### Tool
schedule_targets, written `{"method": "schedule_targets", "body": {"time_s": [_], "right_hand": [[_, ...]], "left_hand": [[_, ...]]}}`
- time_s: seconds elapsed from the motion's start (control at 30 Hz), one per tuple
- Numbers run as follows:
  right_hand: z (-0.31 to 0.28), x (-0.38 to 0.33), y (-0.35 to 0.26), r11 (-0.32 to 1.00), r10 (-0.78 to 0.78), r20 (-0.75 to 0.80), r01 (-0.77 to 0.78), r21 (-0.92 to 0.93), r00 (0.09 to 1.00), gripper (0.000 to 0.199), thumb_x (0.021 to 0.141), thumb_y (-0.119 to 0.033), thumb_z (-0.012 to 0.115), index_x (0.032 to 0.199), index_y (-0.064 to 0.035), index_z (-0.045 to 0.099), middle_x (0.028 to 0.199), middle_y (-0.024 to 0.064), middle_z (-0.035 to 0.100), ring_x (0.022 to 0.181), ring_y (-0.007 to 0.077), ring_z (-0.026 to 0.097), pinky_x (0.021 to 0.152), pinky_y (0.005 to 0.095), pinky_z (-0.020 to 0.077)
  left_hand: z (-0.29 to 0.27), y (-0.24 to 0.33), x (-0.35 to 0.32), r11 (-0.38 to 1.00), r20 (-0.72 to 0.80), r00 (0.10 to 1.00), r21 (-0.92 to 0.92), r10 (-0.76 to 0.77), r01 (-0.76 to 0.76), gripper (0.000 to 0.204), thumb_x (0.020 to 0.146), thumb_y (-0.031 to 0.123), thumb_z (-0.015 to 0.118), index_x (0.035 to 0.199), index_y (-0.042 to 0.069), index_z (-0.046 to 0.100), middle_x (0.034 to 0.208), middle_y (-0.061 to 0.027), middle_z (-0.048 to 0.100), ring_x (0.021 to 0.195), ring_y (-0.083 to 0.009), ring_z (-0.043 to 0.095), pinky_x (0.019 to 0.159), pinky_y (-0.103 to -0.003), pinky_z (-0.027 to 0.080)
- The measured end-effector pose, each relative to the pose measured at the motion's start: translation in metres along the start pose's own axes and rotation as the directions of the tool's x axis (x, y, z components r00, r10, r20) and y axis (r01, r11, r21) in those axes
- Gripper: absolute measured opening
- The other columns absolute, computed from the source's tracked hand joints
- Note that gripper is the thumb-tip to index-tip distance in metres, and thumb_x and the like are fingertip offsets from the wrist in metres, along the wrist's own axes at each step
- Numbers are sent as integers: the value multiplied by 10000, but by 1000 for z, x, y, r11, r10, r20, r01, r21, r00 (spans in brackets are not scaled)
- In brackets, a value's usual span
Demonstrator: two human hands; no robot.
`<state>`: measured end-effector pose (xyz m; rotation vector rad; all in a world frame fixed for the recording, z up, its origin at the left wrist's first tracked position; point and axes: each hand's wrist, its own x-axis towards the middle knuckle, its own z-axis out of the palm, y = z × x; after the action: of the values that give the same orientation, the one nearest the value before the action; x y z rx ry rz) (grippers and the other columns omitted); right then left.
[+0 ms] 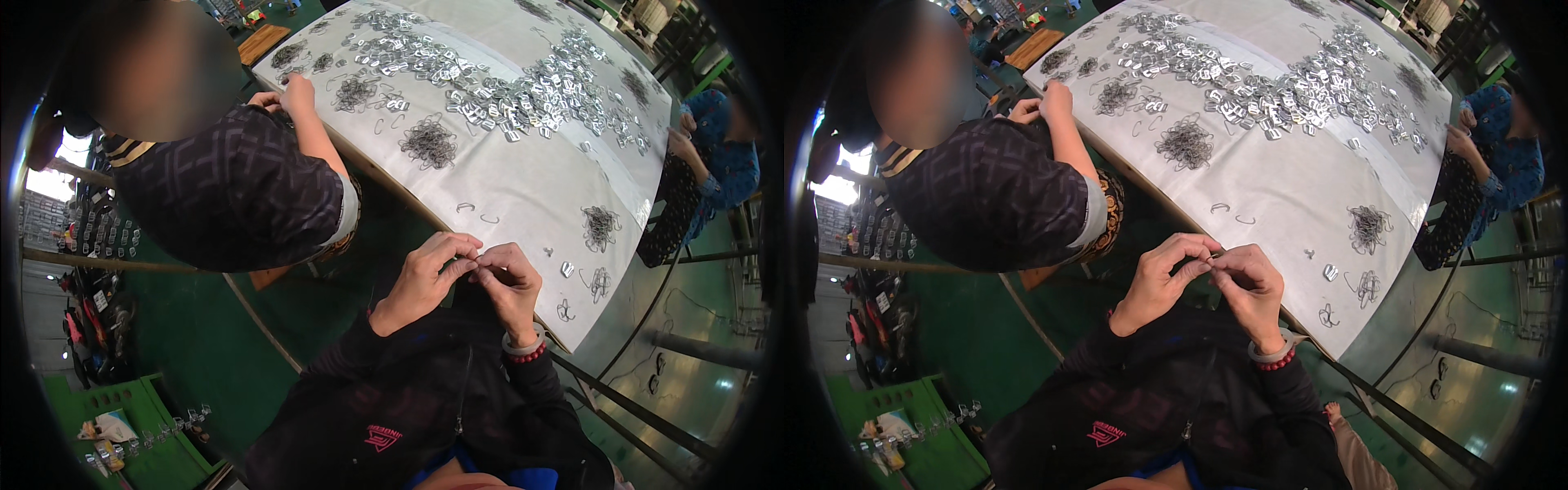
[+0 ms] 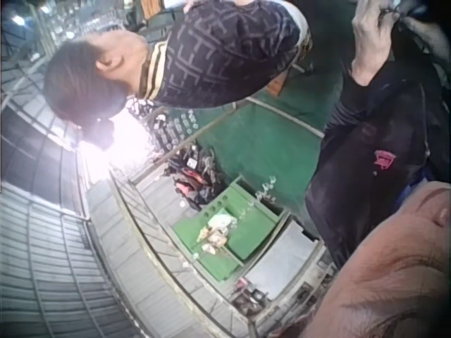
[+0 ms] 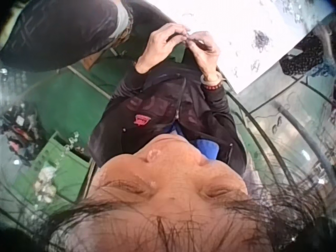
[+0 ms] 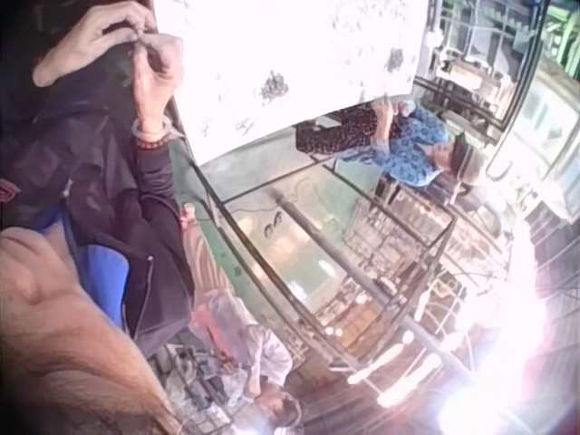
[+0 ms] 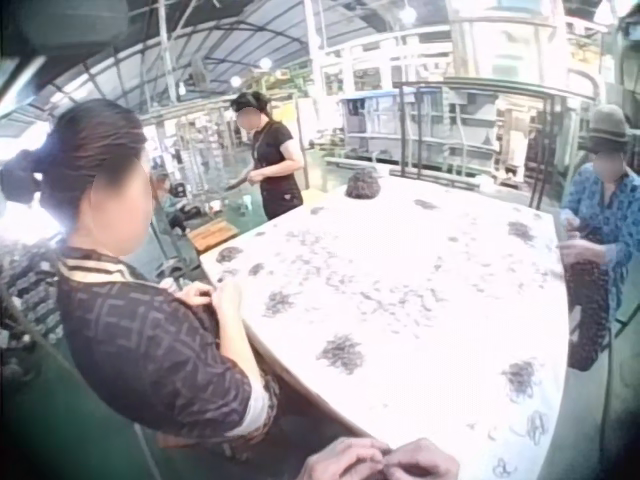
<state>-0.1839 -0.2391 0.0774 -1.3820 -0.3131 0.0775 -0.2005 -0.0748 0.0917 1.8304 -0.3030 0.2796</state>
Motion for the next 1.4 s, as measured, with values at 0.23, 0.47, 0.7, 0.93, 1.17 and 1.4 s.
{"method": "schedule_targets", "body": {"time_s": [0.23, 0.47, 0.7, 0.93, 1.17, 1.4], "right_hand": [[-71, 88, 24, 938, -53, -40, 36, -345, 998, 170, 880, -13, 662, 1034, 51, 696, 790, 61, 605, 690, 116, 593, 605, 249, 509], [-120, 252, 149, 404, -325, -35, 105, -909, 945, 201, 831, -164, 690, 912, 18, 708, 801, 221, 636, 790, 384, 619, 756, 457, 494], [-126, 254, 164, 397, -139, 55, 106, -912, 989, 166, 715, -88, 749, 828, 12, 681, 764, 204, 657, 750, 375, 634, 728, 440, 512], [-131, 156, 125, 209, -58, 153, 162, -964, 986, 124, 727, -98, 734, 807, -7, 706, 784, 193, 676, 720, 344, 650, 714, 401, 527], [-82, 82, 41, 918, 355, 46, -339, -206, 934, 126, 864, 10, 644, 978, 62, 639, 844, 103, 667, 771, 177, 660, 715, 329, 589], [3, 26, 1, 975, 212, 45, -214, 66, 976, 111, 893, 33, 633, 1001, 51, 649, 910, 94, 679, 809, 159, 676, 762, 257, 533]], "left_hand": [[-14, -7, -9, 995, -9, 997, -76, -72, 71, 72, 898, -68, 604, 941, -18, 575, 934, -115, 687, 865, -149, 642, 809, -272, 512], [-19, -9, -17, 969, -76, 972, -126, -222, 212, 56, 890, 23, 663, 932, -11, 646, 924, -103, 698, 862, -207, 673, 776, -303, 530], [-17, -16, -24, 978, -71, 979, -105, -190, 182, 62, 891, 27, 665, 935, -9, 642, 908, -94, 696, 853, -199, 672, 768, -295, 526], [-16, -21, -24, 986, -18, 996, -147, -87, 83, 65, 912, -21, 622, 957, -13, 575, 927, -102, 669, 891, -181, 663, 828, -298, 530], [-15, -24, -22, 994, -43, 999, -108, 16, -20, 90, 875, -47, 649, 949, -4, 622, 903, -94, 661, 819, -171, 663, 725, -280, 529], [-10, -30, -19, 1000, -65, 998, 9, 23, -22, 96, 874, 49, 684, 952, 14, 640, 877, -92, 650, 797, -225, 650, 687, -325, 515]]}}
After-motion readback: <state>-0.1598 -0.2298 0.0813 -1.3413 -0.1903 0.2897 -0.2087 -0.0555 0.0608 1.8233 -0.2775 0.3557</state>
